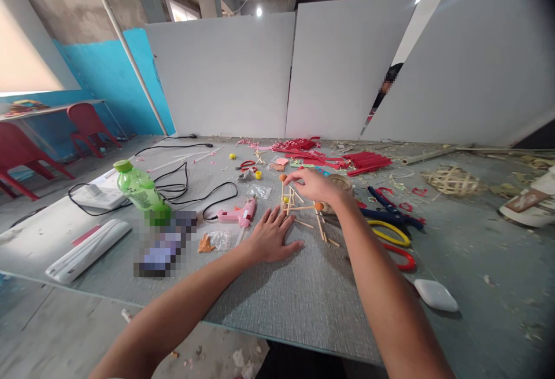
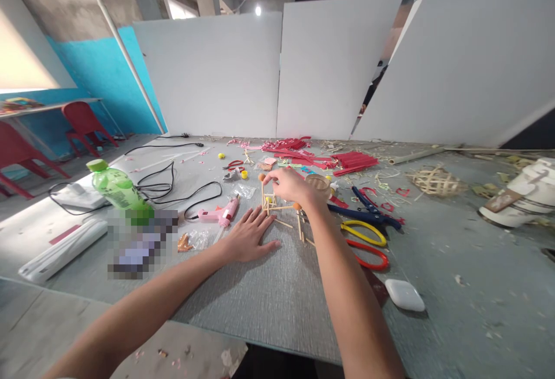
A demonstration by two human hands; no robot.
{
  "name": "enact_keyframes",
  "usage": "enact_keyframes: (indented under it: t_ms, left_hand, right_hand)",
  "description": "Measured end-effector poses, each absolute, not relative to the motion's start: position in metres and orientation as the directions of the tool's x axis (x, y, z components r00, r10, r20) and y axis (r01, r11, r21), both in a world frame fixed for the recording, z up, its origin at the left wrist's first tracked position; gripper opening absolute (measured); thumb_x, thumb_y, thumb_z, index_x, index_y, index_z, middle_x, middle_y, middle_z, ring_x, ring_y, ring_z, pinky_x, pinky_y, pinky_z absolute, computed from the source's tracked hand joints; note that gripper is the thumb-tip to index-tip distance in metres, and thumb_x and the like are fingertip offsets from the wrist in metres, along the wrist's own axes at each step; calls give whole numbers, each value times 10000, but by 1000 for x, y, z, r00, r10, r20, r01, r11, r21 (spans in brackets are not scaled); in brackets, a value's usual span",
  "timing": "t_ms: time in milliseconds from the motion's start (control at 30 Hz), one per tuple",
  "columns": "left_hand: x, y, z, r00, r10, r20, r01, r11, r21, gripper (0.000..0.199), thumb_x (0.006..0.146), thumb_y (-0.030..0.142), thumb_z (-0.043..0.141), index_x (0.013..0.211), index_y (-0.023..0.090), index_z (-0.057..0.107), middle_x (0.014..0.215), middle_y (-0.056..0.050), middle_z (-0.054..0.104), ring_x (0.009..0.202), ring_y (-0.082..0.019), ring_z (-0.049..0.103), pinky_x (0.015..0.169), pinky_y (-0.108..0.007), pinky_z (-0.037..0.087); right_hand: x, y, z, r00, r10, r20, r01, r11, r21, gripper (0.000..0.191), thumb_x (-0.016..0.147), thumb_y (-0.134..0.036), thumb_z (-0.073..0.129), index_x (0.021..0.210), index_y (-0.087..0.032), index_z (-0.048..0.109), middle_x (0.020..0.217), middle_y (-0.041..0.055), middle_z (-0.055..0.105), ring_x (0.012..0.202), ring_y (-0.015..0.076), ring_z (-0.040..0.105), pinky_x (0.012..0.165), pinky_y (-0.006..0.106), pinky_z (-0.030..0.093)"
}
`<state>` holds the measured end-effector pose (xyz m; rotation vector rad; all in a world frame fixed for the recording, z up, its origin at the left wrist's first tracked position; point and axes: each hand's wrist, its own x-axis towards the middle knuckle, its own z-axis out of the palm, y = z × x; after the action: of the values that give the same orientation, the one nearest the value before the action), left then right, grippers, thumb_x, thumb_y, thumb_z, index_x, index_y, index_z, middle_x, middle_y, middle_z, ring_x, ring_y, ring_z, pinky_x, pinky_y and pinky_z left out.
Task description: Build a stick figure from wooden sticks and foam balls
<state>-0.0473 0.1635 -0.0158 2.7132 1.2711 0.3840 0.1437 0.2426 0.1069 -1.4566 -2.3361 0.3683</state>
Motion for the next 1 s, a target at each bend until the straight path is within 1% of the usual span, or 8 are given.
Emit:
enact_keyframes:
  t_ms: [100, 267, 367, 600, 667, 833, 933, 1000]
  left_hand:
    - [-47, 163, -16, 613, 762, 207, 732, -647, 215, 877, 984, 802, 327, 1586, 172, 427, 1657, -170, 405, 1585, -395, 254, 1293, -589, 195]
    - [-48, 163, -16, 617, 761, 201, 728, -649, 222, 869, 985, 795, 341, 1584, 171, 426, 1654, -174, 406, 1584, -398, 255, 1292, -591, 201]
    - [-48, 164, -16, 620, 762, 187, 731, -647, 216, 871, 984, 795, 340, 1581, 165, 428, 1654, -179, 405, 1584, -404, 250, 1291, -596, 201]
    - [-47, 164, -15, 620, 765, 178, 732, -645, 220, 867, 984, 797, 338, 1573, 169, 438, 1666, -174, 386, 1584, -401, 251, 1291, -596, 198]
    - [-47, 163, -15, 618, 767, 173, 735, -641, 220, 881, 982, 800, 338, 1587, 165, 422, 1674, -175, 372, 1586, -400, 245, 1295, -588, 189]
    - [-47, 164, -16, 619, 761, 194, 726, -648, 229, 875, 985, 806, 312, 1621, 209, 371, 1659, -151, 404, 1572, -382, 287, 1294, -594, 160]
    - [-48, 164, -16, 624, 756, 196, 721, -654, 228, 877, 987, 806, 300, 1631, 213, 349, 1654, -153, 413, 1564, -382, 303, 1291, -599, 152]
    - [-48, 164, -16, 625, 756, 194, 721, -654, 227, 872, 990, 798, 312, 1630, 207, 352, 1676, -148, 378, 1585, -385, 250, 1295, -594, 142]
  right_hand:
    - [140, 247, 98, -347, 937, 47, 867, 339, -364, 299, 881, -131, 536, 975, -241, 797, 1011, 29, 807, 841, 181, 711, 749, 259, 485]
    - [130, 248, 83, -142, 990, 9, 956, 140, -259, 374, 912, -220, 602, 1269, -152, 692, 1349, 196, 700, 1218, 312, 662, 955, 351, 495]
    - [123, 250, 77, -89, 995, -39, 969, 78, -235, 416, 953, -311, 577, 1307, -117, 678, 1376, 234, 680, 1286, 349, 639, 1007, 383, 489]
    - [122, 252, 73, -76, 993, -90, 955, 46, -294, 263, 921, -226, 609, 1107, -142, 775, 1201, 223, 770, 1203, 347, 701, 940, 361, 524]
    - [125, 253, 74, -113, 991, -77, 927, 77, -368, 243, 886, -185, 664, 1103, -154, 769, 1155, 207, 786, 1144, 327, 728, 901, 342, 538]
    - [127, 252, 84, -223, 972, -78, 772, 127, -623, 361, 853, -216, 768, 1205, -159, 713, 945, 115, 818, 747, 204, 775, 676, 270, 582]
    - [128, 248, 93, -278, 957, -79, 666, 132, -735, 383, 807, -254, 837, 1160, -156, 728, 834, 96, 807, 692, 198, 764, 637, 276, 600]
    - [128, 245, 97, -300, 950, -90, 592, 111, -798, 332, 779, -247, 856, 1083, -163, 750, 789, 94, 801, 664, 201, 752, 622, 289, 602]
